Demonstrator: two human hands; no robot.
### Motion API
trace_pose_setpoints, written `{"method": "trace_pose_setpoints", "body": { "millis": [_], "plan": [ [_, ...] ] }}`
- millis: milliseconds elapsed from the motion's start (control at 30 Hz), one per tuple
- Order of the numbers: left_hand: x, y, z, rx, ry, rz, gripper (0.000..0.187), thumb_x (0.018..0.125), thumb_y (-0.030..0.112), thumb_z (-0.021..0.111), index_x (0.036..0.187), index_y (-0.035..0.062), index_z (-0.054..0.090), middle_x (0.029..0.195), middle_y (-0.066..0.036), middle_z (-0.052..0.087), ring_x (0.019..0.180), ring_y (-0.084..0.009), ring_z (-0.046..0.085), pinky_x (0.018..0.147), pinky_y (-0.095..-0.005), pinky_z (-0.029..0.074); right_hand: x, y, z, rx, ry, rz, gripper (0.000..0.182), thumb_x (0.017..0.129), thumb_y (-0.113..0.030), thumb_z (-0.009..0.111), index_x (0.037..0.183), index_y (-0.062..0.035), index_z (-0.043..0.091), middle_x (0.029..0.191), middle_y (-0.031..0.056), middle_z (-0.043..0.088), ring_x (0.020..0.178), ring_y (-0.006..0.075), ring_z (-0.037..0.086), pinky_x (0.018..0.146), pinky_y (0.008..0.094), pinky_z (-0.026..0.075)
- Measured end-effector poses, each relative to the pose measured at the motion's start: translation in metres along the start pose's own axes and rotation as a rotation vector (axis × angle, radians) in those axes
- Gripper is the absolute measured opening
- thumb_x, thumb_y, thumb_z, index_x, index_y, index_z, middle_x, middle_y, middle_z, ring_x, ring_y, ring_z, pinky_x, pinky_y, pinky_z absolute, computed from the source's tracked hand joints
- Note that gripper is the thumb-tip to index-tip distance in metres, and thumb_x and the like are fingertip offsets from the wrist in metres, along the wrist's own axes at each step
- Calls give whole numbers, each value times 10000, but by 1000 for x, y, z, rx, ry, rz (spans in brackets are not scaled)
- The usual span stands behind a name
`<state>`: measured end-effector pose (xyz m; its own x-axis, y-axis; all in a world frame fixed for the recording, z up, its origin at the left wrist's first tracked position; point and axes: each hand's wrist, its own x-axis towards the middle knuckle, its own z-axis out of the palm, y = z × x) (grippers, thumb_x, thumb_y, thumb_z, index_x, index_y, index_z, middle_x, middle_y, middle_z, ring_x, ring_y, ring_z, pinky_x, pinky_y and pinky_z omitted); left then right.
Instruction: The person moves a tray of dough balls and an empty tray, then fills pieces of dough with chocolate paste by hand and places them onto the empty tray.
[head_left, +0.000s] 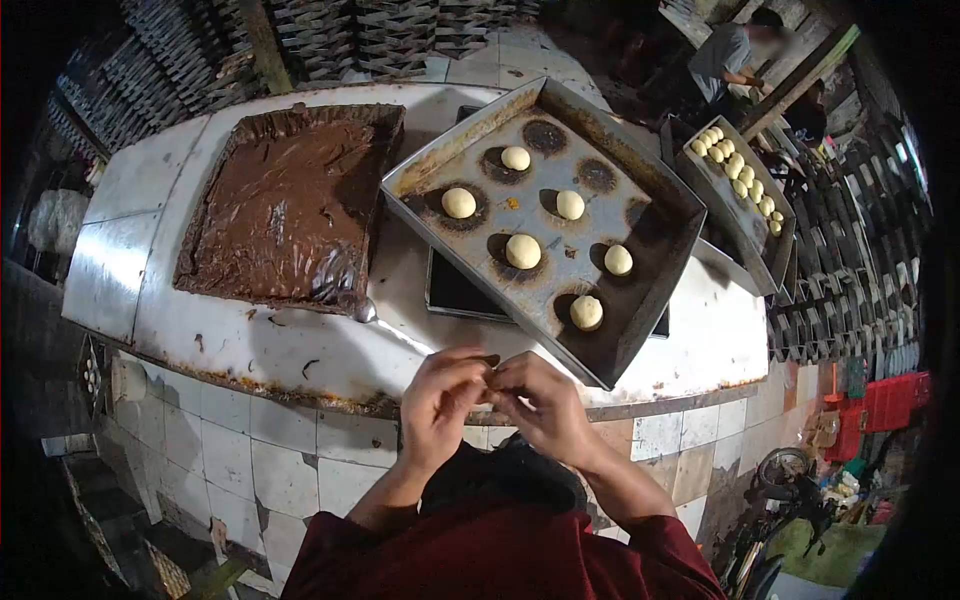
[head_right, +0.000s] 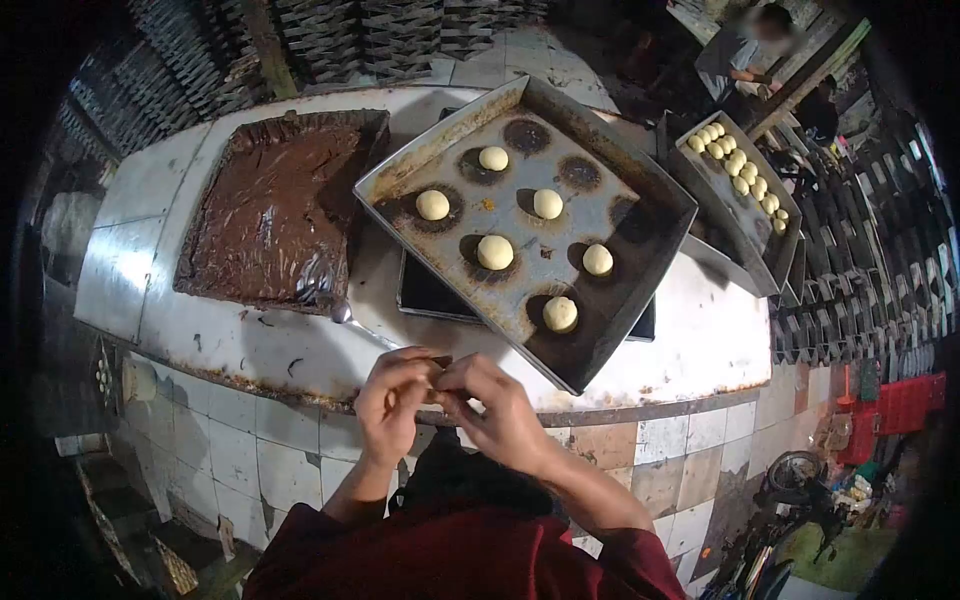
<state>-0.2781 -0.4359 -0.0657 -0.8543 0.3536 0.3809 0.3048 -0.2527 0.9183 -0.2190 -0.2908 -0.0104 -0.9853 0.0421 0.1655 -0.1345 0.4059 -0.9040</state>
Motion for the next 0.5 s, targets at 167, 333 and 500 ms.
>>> {"method": "trace_pose_setpoints", "body": {
  "millis": [167,333,500],
  "plan": [
    [-1,10,6,-399,102,-532,264,956,163,473,1078,-56,555,1190,-134,536,997,-152,558,804,-266,492,1,-3,5,-331,100,-286,292,690,50,729,948,-14,607,974,95,530,873,236,570,721,312,475],
    [-13,17,27,-379,-173,-160,379,932,26,413,1307,-31,414,1402,-148,344,1215,-240,456,989,-332,386,-17,-6,-18,166,74,35,167,762,30,688,857,-25,562,910,96,568,794,172,585,637,266,472],
    [-35,23,80,-649,196,-364,277,915,-6,460,1192,-5,439,1266,-140,437,1116,-281,540,931,-326,458,-63,4,-38,-4,24,-173,175,753,17,703,905,-29,628,965,88,540,810,188,567,635,295,488]
  ]
}}
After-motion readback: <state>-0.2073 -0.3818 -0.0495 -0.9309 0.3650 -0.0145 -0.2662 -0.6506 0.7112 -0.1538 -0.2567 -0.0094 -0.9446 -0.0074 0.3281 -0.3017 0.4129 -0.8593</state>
